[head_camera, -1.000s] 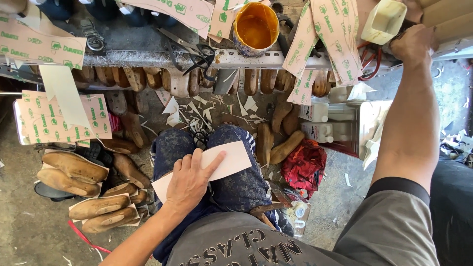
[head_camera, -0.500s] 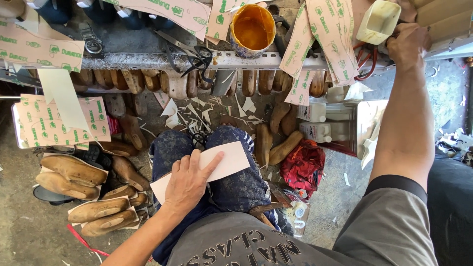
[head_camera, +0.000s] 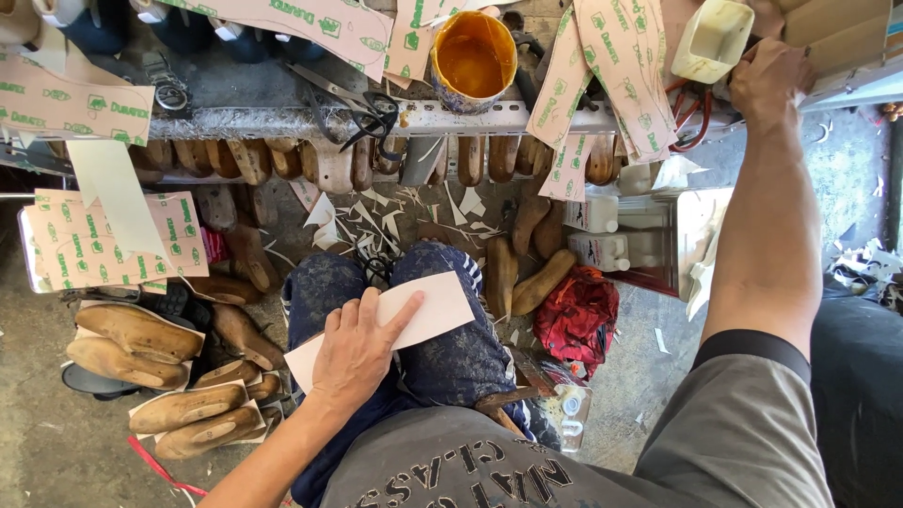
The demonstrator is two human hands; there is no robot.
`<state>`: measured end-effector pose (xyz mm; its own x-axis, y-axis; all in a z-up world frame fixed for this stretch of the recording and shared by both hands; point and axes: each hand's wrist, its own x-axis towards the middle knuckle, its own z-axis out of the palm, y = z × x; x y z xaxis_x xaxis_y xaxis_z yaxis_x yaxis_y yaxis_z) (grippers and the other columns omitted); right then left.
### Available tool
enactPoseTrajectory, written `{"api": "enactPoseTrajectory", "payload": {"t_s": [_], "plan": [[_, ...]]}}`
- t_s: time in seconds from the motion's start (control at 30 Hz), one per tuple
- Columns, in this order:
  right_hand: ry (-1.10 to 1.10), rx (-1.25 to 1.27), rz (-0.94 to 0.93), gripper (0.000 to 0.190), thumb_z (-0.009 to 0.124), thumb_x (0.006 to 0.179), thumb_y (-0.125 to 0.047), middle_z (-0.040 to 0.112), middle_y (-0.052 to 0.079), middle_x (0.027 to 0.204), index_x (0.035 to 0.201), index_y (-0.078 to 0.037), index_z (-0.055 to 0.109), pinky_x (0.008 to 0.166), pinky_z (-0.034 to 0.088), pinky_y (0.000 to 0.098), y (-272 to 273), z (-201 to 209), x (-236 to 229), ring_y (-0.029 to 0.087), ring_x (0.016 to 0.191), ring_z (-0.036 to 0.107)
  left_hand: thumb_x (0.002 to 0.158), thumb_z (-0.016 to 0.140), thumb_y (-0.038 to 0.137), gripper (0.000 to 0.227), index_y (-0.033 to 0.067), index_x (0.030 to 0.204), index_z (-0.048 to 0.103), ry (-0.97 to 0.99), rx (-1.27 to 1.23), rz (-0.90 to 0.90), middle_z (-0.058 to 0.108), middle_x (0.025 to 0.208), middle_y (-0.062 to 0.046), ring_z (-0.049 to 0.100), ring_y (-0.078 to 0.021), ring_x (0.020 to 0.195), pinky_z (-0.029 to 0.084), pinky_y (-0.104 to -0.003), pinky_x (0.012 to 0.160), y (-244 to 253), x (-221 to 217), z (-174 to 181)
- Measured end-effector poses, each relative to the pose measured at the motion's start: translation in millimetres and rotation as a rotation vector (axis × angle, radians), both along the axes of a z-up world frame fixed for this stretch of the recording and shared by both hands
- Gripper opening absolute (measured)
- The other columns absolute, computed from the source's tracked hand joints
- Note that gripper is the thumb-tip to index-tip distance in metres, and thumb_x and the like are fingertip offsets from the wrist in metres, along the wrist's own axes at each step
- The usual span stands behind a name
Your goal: Attaching insoles to wooden shoe lasts using a hammer in a workshop environment.
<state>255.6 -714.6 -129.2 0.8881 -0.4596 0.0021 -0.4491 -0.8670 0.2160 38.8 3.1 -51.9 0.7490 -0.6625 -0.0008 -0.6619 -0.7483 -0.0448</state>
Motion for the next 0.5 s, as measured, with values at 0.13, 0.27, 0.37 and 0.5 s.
{"api": "enactPoseTrajectory", "payload": {"t_s": [0.13, 0.27, 0.37, 0.5], "plan": [[-0.108, 0.291, -0.019, 0.01, 0.072, 0.097, 0.001, 0.069, 0.007, 0.078, 0.091, -0.007, 0.074, 0.048, 0.051, 0.0327, 29, 24, -11, 0.021, 0.063, 0.063, 0.089, 0.056, 0.013, 0.078, 0.0404, 0.159, 0.033, 0.015, 0.009, -0.002, 0.051, 0.124, -0.014, 0.053, -0.0264, 0.082, 0.048, -0.039, 0.07, 0, 1, 1], [0.032, 0.165, -0.019, 0.015, 0.078, 0.099, -0.021, 0.075, 0.011, 0.094, 0.111, -0.011, 0.08, 0.059, 0.063, 0.0381, 4, 8, -2, 0.027, 0.079, 0.072, 0.09, 0.055, 0.01, 0.078, 0.0396, 0.159, 0.033, 0.008, -0.003, -0.003, 0.051, 0.124, -0.015, 0.052, -0.0264, 0.082, 0.048, -0.038, 0.07, 0, -1, 1], [0.202, -0.077, 0.03, 0.024, 0.072, 0.106, -0.035, 0.072, 0.009, 0.085, 0.108, -0.013, 0.08, 0.048, 0.056, 0.0364, -6, 0, 3, 0.024, 0.066, 0.067, 0.091, 0.053, 0.009, 0.077, 0.0395, 0.159, 0.033, 0.002, -0.008, -0.004, 0.05, 0.123, -0.015, 0.052, -0.0265, 0.082, 0.048, -0.038, 0.07, 0, 1, 1], [0.199, -0.061, -0.007, 0.078, 0.046, 0.125, -0.071, 0.046, 0.003, 0.063, 0.078, -0.01, 0.056, 0.044, 0.036, 0.0337, -23, -19, 0, 0.017, 0.048, 0.039, 0.09, 0.053, 0.009, 0.078, 0.0392, 0.159, 0.034, 0.005, -0.008, -0.009, 0.049, 0.121, -0.014, 0.051, -0.0267, 0.08, 0.048, -0.038, 0.068, -1, 2, 1]]}}
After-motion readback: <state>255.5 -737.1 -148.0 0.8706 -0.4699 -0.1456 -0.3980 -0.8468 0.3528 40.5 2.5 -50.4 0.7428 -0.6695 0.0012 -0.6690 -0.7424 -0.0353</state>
